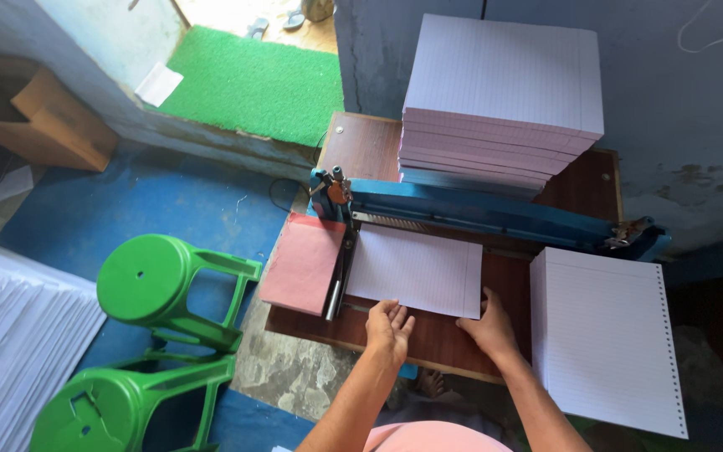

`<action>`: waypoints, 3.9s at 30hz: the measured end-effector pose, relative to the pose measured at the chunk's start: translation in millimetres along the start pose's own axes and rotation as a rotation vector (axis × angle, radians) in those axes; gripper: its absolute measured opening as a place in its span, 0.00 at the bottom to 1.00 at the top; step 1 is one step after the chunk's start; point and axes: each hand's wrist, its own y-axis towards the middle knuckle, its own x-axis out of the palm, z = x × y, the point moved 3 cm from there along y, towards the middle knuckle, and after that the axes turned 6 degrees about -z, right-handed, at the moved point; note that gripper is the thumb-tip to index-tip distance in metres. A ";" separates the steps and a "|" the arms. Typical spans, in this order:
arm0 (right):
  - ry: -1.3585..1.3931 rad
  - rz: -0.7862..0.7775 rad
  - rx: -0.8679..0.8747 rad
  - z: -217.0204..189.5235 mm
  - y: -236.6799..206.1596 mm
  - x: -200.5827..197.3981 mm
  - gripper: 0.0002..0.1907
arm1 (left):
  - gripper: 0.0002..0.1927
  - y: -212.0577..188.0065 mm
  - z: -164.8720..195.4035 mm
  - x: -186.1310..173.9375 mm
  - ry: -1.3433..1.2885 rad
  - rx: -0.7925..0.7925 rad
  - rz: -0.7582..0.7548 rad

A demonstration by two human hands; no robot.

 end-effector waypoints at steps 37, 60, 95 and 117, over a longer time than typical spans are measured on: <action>-0.010 0.148 -0.097 -8.9 -17.8 16.4 0.34 | 0.42 -26.4 41.8 -16.0 0.245 -0.186 -0.325; -0.015 0.141 -0.073 -20.0 -17.7 12.7 0.36 | 0.36 -12.3 36.8 -21.9 0.118 -0.215 -0.279; 0.132 0.087 -0.070 -7.1 -11.2 11.9 0.40 | 0.32 3.2 32.8 -26.8 0.144 -0.212 -0.195; 1.118 -0.106 0.337 24.6 0.1 19.2 0.15 | 0.13 8.5 25.1 -24.7 0.510 -0.081 -0.020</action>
